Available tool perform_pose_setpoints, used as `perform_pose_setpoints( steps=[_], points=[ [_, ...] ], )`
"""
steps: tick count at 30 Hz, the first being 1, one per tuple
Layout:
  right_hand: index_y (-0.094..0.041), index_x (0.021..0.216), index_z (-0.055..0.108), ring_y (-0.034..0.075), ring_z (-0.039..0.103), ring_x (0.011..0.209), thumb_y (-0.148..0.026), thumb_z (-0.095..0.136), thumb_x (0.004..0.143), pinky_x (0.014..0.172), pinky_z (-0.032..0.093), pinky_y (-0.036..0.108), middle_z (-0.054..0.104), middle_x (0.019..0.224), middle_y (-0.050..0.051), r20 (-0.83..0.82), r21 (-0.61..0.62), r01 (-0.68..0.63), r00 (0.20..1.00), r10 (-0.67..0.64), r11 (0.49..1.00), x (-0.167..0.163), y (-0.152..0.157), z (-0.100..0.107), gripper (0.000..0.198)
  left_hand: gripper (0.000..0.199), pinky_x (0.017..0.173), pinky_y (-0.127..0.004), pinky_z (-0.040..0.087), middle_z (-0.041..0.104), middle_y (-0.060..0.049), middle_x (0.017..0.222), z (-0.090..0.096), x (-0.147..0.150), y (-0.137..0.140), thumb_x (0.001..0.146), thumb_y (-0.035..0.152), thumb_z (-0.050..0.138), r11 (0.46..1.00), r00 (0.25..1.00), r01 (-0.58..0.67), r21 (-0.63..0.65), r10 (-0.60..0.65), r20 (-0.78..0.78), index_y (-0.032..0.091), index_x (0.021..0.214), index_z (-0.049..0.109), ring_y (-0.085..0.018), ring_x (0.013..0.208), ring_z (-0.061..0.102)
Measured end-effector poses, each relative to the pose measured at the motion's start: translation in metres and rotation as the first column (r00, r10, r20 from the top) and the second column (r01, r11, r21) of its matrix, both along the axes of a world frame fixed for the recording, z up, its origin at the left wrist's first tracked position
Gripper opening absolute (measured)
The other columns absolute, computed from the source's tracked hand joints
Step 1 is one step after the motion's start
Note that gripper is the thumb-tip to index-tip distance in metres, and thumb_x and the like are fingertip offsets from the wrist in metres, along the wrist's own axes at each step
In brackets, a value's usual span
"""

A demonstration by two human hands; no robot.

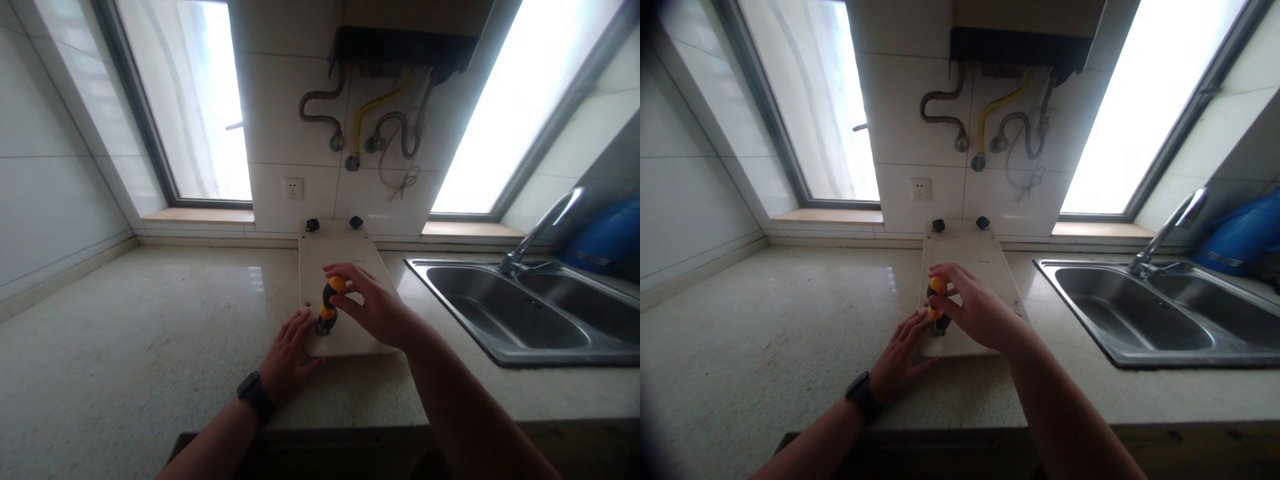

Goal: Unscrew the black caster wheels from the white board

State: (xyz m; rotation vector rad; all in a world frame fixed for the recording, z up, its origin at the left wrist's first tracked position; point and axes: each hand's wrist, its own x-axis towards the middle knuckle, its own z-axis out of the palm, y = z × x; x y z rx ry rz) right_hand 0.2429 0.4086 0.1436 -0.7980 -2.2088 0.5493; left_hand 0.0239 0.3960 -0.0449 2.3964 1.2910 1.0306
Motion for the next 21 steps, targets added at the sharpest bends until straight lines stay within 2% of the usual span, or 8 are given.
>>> perform_pose_setpoints(
  steps=[3, 6, 9, 11, 15, 21],
  points=[
    [-0.022, 0.110, 0.063, 0.014, 0.063, 0.091, -0.039, 0.065, 0.094, 0.081, 0.057, 0.030, 0.059, 0.121, 0.008, 0.099, 0.108, 0.021, 0.995, -0.032, 0.994, -0.002, -0.006, 0.009, 0.024, 0.082, 0.121, -0.058, 0.033, 0.035, -0.009, 0.163, -0.001, 0.000, 0.000, 0.088, 0.043, 0.071, 1.000, 1.000, 0.001, 0.006, -0.001, -0.005, 0.031, 0.157, 0.028, -0.031, 0.152, 0.026],
    [-0.022, 0.121, 0.059, 0.014, 0.064, 0.087, -0.035, 0.064, 0.096, 0.079, 0.055, 0.028, 0.064, 0.109, 0.005, 0.137, 0.099, 0.043, 0.989, -0.057, 0.994, -0.004, -0.013, 0.014, 0.029, 0.082, 0.122, -0.057, 0.032, 0.033, -0.009, 0.164, -0.002, 0.000, -0.001, 0.089, 0.043, 0.071, 1.000, 1.000, -0.002, 0.018, 0.002, -0.013, 0.031, 0.157, 0.027, -0.031, 0.153, 0.025],
    [-0.023, 0.132, 0.052, 0.015, 0.066, 0.093, -0.030, 0.063, 0.096, 0.082, 0.053, 0.029, 0.067, 0.109, 0.005, 0.140, 0.146, 0.073, 0.986, -0.094, 0.987, -0.006, -0.017, 0.015, 0.039, 0.081, 0.122, -0.057, 0.031, 0.033, -0.009, 0.164, -0.002, 0.000, -0.001, 0.089, 0.042, 0.070, 1.000, 1.000, -0.006, 0.029, 0.006, -0.025, 0.030, 0.157, 0.028, -0.030, 0.153, 0.025],
    [-0.022, 0.131, 0.053, 0.016, 0.066, 0.092, -0.028, 0.058, 0.098, 0.082, 0.052, 0.030, 0.067, 0.112, 0.006, 0.173, 0.183, 0.085, 0.978, -0.117, 0.979, -0.007, -0.019, 0.017, 0.033, 0.079, 0.122, -0.057, 0.031, 0.034, -0.010, 0.163, -0.003, 0.001, -0.001, 0.090, 0.041, 0.070, 0.999, 1.000, -0.006, 0.042, 0.007, -0.019, 0.029, 0.156, 0.028, -0.030, 0.153, 0.026],
    [-0.019, 0.129, 0.057, 0.018, 0.065, 0.086, -0.037, 0.056, 0.100, 0.078, 0.052, 0.033, 0.068, 0.109, 0.009, 0.257, 0.239, 0.132, 0.947, -0.193, 0.962, -0.010, -0.019, 0.022, 0.034, 0.075, 0.122, -0.056, 0.032, 0.032, -0.012, 0.163, -0.004, 0.001, -0.001, 0.090, 0.041, 0.070, 0.997, 1.000, -0.029, 0.065, 0.029, 0.001, 0.026, 0.153, 0.032, -0.030, 0.153, 0.025],
    [-0.014, 0.120, 0.064, 0.019, 0.066, 0.091, -0.028, 0.066, 0.094, 0.081, 0.050, 0.031, 0.070, 0.109, 0.010, 0.294, 0.209, 0.135, 0.936, -0.194, 0.969, -0.013, -0.010, 0.040, 0.029, 0.071, 0.121, -0.057, 0.034, 0.029, -0.012, 0.164, -0.006, 0.001, -0.002, 0.091, 0.041, 0.067, 0.998, 0.999, -0.041, 0.047, 0.040, 0.021, 0.027, 0.152, 0.032, -0.031, 0.151, 0.028]
  ],
)
